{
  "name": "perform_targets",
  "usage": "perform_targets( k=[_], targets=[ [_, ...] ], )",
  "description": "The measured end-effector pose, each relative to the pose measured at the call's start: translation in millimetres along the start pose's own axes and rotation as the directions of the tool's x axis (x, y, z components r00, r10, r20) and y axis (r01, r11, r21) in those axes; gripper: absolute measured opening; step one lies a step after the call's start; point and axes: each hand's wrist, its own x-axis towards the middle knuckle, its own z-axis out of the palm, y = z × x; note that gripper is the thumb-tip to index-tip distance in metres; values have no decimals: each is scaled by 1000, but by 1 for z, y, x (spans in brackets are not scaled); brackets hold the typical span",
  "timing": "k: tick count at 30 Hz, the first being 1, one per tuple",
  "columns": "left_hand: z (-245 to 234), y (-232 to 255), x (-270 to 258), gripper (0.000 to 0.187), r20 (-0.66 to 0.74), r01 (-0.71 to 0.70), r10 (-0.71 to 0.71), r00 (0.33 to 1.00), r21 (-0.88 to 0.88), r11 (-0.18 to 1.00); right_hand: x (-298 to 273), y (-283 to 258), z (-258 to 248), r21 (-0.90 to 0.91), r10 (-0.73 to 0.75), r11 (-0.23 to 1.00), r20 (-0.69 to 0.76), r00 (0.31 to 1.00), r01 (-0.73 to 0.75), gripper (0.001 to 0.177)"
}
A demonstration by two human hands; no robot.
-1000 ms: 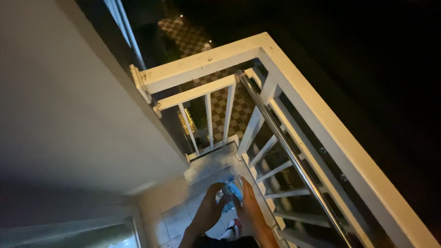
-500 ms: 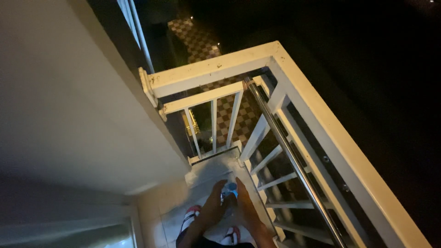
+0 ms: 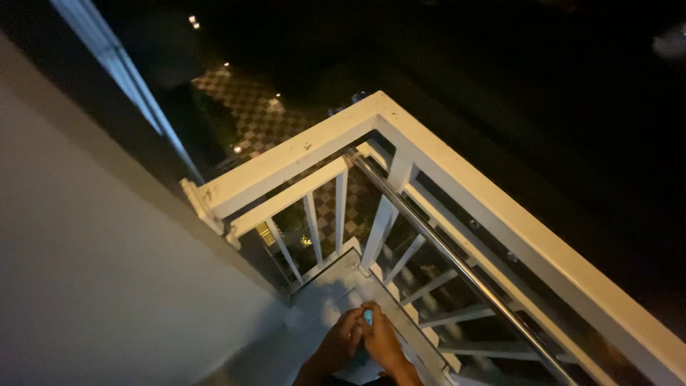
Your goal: Repairing or assembling a cleaning tool by attaching a plastic bottle to a handle on a balcony and then indoors.
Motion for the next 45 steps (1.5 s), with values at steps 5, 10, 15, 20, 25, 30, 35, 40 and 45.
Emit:
perform_targets(
  k=[5, 10, 15, 20, 25, 30, 35, 40, 45],
  targets=[
    [-16, 13, 13, 52, 127, 51, -25, 992, -202, 978, -4, 2, 17, 65, -101, 991, -227, 969, 118, 24],
    [-24, -2, 21, 49, 227, -49, 76, 971, -121, 991, -10, 9, 27, 102, -61, 990, -314, 947, 97, 19],
    [-17, -51, 19, 39, 319, -20, 38, 947, -61, 998, -41, -41, 23, 274, 141, 959, -236, 961, -73, 26],
    [-13, -67, 15, 65, 416, 293, -234, 879, -83, 953, -68, -50, 34, 135, -81, 980, -396, 915, 145, 32],
    [-7, -70, 9, 53, 407, 156, -139, 903, -9, 988, -101, -70, 37, 50, -144, 980, -490, 860, 192, 30],
    [-8, -62, 0, 49, 517, -135, 62, 854, 105, 985, -138, -95, 31, 71, 38, 997, -450, 892, -7, 23],
    [-4, -39, -12, 55, 545, -248, 207, 812, 2, 969, -159, -84, 40, 33, 1, 999, -481, 877, 17, 25],
    [11, -37, -29, 44, 661, -238, 119, 741, 93, 967, -193, -91, 37, 45, 11, 999, -472, 881, 11, 26],
    [34, -39, -56, 51, 600, -358, 329, 729, -75, 931, -231, -80, 35, 94, 27, 995, -478, 878, 21, 26]
  ],
)
